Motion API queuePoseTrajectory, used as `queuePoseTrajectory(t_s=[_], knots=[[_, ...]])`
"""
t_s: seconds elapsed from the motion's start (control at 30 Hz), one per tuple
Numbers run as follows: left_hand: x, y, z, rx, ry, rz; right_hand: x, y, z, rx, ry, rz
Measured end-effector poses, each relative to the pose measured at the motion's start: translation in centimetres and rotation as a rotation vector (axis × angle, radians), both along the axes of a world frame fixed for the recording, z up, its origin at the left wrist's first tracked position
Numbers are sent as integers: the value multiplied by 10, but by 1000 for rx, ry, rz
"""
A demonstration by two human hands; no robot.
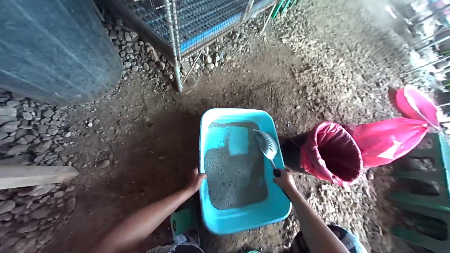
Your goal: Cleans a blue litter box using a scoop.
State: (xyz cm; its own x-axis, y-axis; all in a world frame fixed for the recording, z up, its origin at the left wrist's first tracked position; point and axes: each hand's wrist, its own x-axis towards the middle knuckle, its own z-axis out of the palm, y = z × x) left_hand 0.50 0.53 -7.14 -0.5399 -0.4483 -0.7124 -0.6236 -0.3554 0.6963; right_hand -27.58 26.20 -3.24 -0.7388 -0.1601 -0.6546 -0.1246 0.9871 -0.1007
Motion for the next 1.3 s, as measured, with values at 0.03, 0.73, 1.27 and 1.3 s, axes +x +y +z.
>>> queuePoseTrajectory(t_s=[0.03, 0.73, 1.27, 1.3], knots=[[7, -20, 4, -40, -15, 19, 9, -16, 1, -47, -2, 8], [61, -111, 50, -168, -85, 215, 64, -66, 64, -534, 60, 61], [34, -95, 19, -247, 60, 236, 24, -29, 32, -358, -4, 109], [30, -97, 15, -244, 49, 207, 19, -21, 39, -314, 14, 148]])
